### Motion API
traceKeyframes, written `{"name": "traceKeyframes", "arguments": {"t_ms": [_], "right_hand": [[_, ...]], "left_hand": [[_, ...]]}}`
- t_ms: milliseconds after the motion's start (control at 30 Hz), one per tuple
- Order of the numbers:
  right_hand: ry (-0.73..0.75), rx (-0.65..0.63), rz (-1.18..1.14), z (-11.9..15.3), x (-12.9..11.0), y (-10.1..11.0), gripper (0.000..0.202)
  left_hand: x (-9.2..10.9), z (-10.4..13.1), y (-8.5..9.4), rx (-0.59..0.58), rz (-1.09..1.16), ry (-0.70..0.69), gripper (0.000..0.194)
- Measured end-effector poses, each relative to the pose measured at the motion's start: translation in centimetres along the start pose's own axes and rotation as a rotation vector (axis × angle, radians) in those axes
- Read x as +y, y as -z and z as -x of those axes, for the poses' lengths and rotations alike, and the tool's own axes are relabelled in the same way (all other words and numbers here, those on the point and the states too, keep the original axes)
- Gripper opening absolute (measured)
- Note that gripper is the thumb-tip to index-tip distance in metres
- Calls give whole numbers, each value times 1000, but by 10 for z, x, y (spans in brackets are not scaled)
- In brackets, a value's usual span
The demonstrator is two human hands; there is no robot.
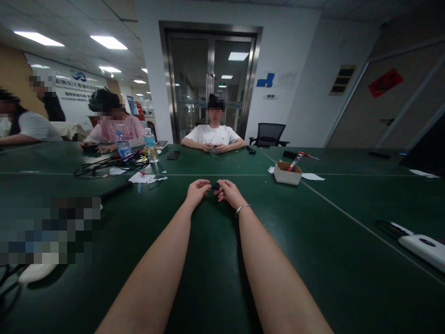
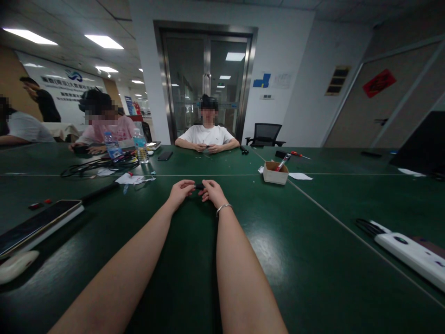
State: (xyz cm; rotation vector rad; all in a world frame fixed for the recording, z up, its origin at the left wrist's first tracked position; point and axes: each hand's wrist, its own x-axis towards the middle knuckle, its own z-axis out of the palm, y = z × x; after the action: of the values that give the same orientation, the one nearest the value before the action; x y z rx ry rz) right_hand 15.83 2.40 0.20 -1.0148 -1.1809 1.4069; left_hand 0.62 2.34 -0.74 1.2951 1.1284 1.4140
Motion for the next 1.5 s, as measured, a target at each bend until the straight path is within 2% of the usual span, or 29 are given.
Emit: {"name": "traceKeyframes", "arguments": {"t_ms": [133,300,433,567,700,800,933,1067,1200,1300,1433,1500], "right_hand": [[60,-11,-37,-2,2,1,29],[26,16,4,-3,3,1,17],[39,17,-48,-2,2,1,30],[21,37,-6,-1,2,0,17],[37,43,-44,-1,2,1,26],[13,38,-18,-1,1,1,19],[31,40,-40,0,0,0,25],[18,6,-24,1,-1,0,16],[25,10,-52,0,0,0,24],[-2,4,-35,0,0,0,16],[34,-20,-17,1,-1,0,24],[17,-11,-23,1,-1,0,19]], "left_hand": [[2,1,-1,-2,24,25,27],[3,2,-2,-7,51,29,26],[2,2,-2,-5,54,39,25],[1,0,-1,0,47,35,25],[-1,-1,-1,7,57,37,26],[-1,-1,-1,10,51,32,24],[0,0,-1,8,57,33,22],[-2,-2,0,-7,50,23,20],[-4,-3,1,-29,48,-1,19],[-4,-3,1,-38,45,-12,21],[-3,-2,1,-35,47,4,22],[-4,-2,1,-29,52,10,22]]}}
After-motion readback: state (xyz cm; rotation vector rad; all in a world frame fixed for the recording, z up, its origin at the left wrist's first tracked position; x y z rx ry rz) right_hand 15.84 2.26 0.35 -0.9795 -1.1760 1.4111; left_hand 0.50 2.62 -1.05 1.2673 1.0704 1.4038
